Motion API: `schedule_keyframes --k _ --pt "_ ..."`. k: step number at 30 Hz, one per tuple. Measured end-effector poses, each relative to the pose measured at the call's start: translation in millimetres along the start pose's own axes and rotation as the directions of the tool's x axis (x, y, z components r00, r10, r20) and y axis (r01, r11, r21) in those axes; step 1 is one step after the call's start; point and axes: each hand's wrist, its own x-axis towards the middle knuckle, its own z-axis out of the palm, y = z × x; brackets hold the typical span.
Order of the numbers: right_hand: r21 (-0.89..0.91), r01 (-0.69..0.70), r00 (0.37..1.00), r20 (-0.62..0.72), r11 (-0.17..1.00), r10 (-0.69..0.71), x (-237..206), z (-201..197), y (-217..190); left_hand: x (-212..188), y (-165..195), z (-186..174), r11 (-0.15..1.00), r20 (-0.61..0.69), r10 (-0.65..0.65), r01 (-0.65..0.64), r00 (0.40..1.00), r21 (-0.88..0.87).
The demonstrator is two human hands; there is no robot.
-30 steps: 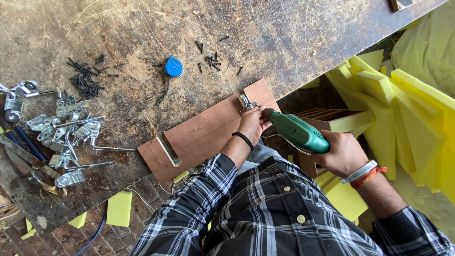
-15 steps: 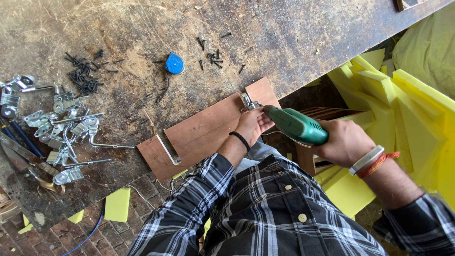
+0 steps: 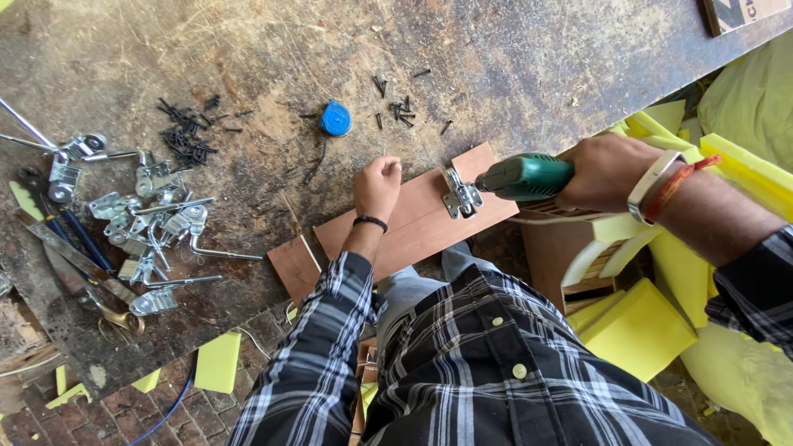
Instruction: The person installs metal hinges onto a wooden board using a power drill and a hammer. They position the hinges, drive screws with the drill, and tap components with the hammer to secure them.
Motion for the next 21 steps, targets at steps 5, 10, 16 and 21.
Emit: schedule_keyframes --k 5,10,16,21 --pt "0.127 -0.035 0.999 -0.017 0.991 0.037 -2.1 20.0 13.0 40.7 8.2 15.2 0.986 -0.076 -0.007 0.020 0.997 0.168" --pt "0.586 0.134 0.937 -0.338 0.799 0.091 -21.5 83.4 35.0 59.0 16.4 17.5 0.966 -0.167 -0.076 0.114 0.983 0.232" --pt "0.814 0.159 0.919 -0.329 0.558 0.218 -16.3 160.7 23.1 75.8 14.7 14.6 0.949 -0.120 -0.264 0.280 0.957 0.145" --pt "0.902 0.310 0.917 -0.367 0.300 0.157 -18.6 193.1 20.0 64.6 15.2 11.2 0.996 -0.026 0.076 -0.075 0.997 0.046"
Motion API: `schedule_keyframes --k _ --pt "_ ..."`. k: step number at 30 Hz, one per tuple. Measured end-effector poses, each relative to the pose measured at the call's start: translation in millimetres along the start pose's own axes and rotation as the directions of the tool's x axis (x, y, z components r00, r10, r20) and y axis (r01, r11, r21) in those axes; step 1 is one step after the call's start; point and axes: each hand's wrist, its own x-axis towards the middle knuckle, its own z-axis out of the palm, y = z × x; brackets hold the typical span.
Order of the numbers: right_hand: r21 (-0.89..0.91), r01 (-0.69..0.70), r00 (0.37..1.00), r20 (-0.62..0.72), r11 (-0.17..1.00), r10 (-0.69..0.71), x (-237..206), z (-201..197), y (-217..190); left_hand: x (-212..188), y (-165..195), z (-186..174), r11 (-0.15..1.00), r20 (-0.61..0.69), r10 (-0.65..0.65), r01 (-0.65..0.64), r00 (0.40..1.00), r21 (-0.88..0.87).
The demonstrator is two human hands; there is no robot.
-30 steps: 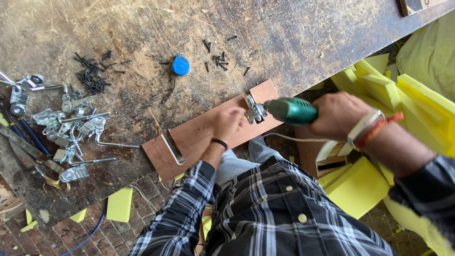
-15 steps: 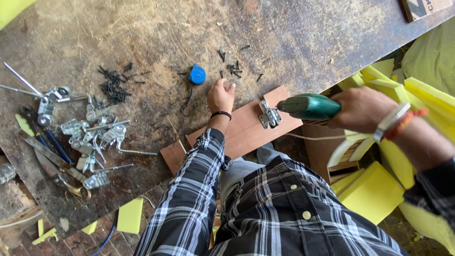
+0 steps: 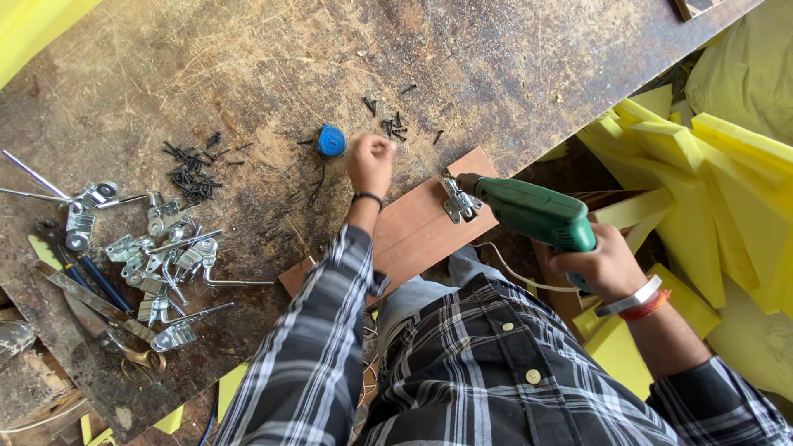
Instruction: The person installs metal hinges onto a wooden board using a power drill and a hammer. They position the hinges, drive screws with the drill, and tap components with the hammer to secure them.
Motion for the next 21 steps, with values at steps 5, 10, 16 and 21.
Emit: schedule_keyframes --k 5,10,16,21 --pt "0.231 -0.038 0.996 0.092 0.972 0.017 -10.3 0.6 1.4 -66.4 1.6 -15.5 0.528 0.610 -0.190 0.604 0.769 -0.597" --pt "0.352 -0.060 0.984 0.176 0.934 -0.004 -13.6 4.1 -4.3 -87.5 2.2 -16.3 0.274 0.706 -0.127 0.708 0.697 -0.651" --pt "0.273 -0.051 0.984 0.178 0.961 0.002 -16.9 12.0 3.6 -84.6 0.9 -22.5 0.186 0.803 -0.105 0.804 0.587 -0.564" --pt "0.258 -0.023 0.985 0.174 0.966 -0.023 -24.1 9.3 14.3 -77.6 -3.7 -29.3 0.308 0.862 -0.006 0.821 0.507 -0.481"
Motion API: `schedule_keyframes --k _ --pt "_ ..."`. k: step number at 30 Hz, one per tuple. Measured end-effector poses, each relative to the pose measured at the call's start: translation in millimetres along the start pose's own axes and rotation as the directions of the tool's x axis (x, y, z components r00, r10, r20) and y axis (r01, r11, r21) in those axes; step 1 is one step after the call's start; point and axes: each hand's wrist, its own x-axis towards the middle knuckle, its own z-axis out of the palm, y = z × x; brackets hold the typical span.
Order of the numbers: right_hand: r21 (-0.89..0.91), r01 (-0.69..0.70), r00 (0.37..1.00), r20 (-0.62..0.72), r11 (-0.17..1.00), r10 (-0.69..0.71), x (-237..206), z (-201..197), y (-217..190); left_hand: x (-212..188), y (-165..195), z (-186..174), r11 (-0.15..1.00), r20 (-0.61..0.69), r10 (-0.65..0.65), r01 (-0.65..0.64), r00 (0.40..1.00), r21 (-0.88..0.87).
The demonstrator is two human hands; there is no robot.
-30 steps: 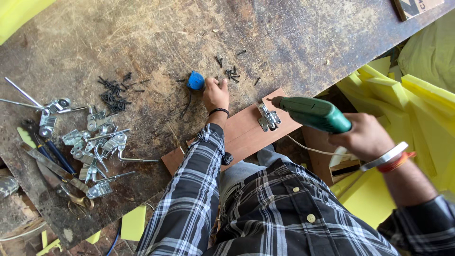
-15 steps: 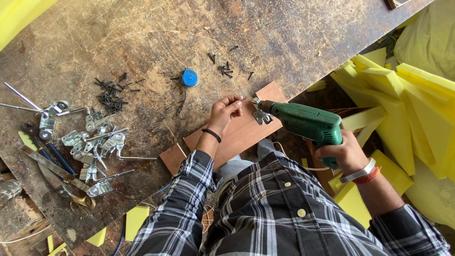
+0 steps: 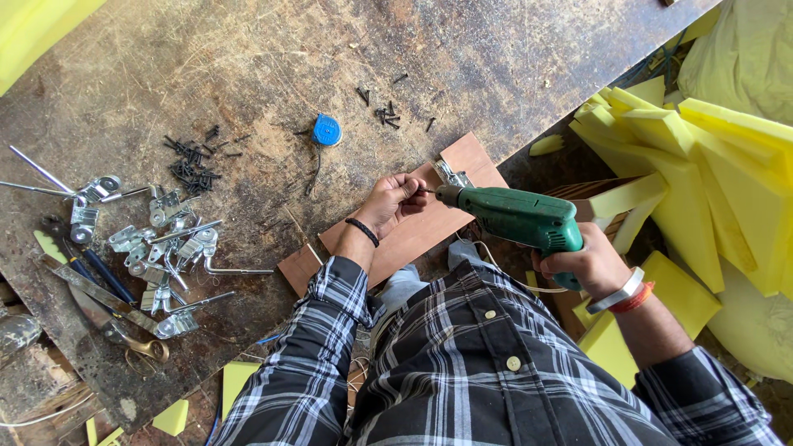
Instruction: The person installs metal hinges onto a wooden board using a power drill and a hammer. They position the hinges, drive screws with the drill, and tap components with the hammer to secure them.
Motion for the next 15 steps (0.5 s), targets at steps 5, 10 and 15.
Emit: schedule_keyframes --k 5,10,15 --pt "-0.066 -0.040 0.999 -0.035 0.997 0.038 -10.9 2.7 12.2 5.3 -3.7 -11.1 0.988 0.055 -0.141 0.137 0.988 0.072" --pt "-0.054 -0.065 0.995 -0.083 0.996 0.060 -19.2 9.2 26.2 7.2 -17.3 -17.1 0.959 0.081 -0.283 0.284 0.956 0.005" --pt "-0.032 -0.078 0.992 -0.098 0.996 0.074 -29.3 13.1 34.9 9.5 -26.0 -13.1 0.922 0.048 -0.381 0.383 0.923 -0.057"
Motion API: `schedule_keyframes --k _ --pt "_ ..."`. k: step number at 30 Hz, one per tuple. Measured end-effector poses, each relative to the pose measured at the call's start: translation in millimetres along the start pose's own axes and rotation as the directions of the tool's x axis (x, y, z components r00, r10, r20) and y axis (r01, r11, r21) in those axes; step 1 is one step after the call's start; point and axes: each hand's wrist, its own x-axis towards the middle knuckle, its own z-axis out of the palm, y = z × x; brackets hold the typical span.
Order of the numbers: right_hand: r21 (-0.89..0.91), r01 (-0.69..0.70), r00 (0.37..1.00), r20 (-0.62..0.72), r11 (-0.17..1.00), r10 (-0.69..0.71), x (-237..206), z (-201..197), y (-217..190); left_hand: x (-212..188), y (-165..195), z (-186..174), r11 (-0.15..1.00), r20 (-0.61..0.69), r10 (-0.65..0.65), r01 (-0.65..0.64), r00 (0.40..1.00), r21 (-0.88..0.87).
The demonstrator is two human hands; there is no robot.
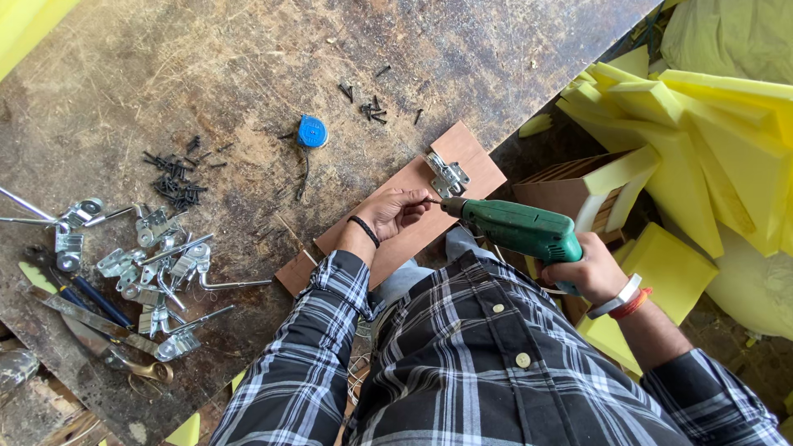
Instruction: The person installs metal hinges onto a wooden board using a power drill and a hammer. They position the hinges, drive screws with the drill, and tap components with the hammer to secure them.
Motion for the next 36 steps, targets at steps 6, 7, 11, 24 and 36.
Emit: schedule_keyframes --k 6,7,11,24,36 --pt "0.012 0.045 0.999 -0.014 0.999 -0.045 -5.9 -5.0 8.6 7.2 -7.1 14.6 0.991 0.027 -0.076 0.078 0.997 -0.107" --pt "0.007 0.040 0.999 -0.002 0.999 -0.040 -6.2 -7.3 8.8 7.9 -7.8 16.8 0.989 0.028 -0.082 0.085 0.996 -0.120" --pt "-0.071 0.041 0.997 -0.063 0.997 -0.046 -5.6 -4.9 3.6 18.5 -16.7 32.0 0.980 -0.038 -0.062 0.054 0.997 -0.189" --pt "-0.693 0.042 0.989 -0.072 0.719 -0.127 -7.3 46.1 -52.2 32.8 -47.4 43.2 0.957 -0.232 0.057 -0.120 0.971 -0.266" --pt "-0.770 0.025 0.983 -0.096 0.638 -0.154 -10.4 53.4 -58.9 33.7 -43.3 51.9 0.975 -0.220 0.038 -0.085 0.975 -0.205"
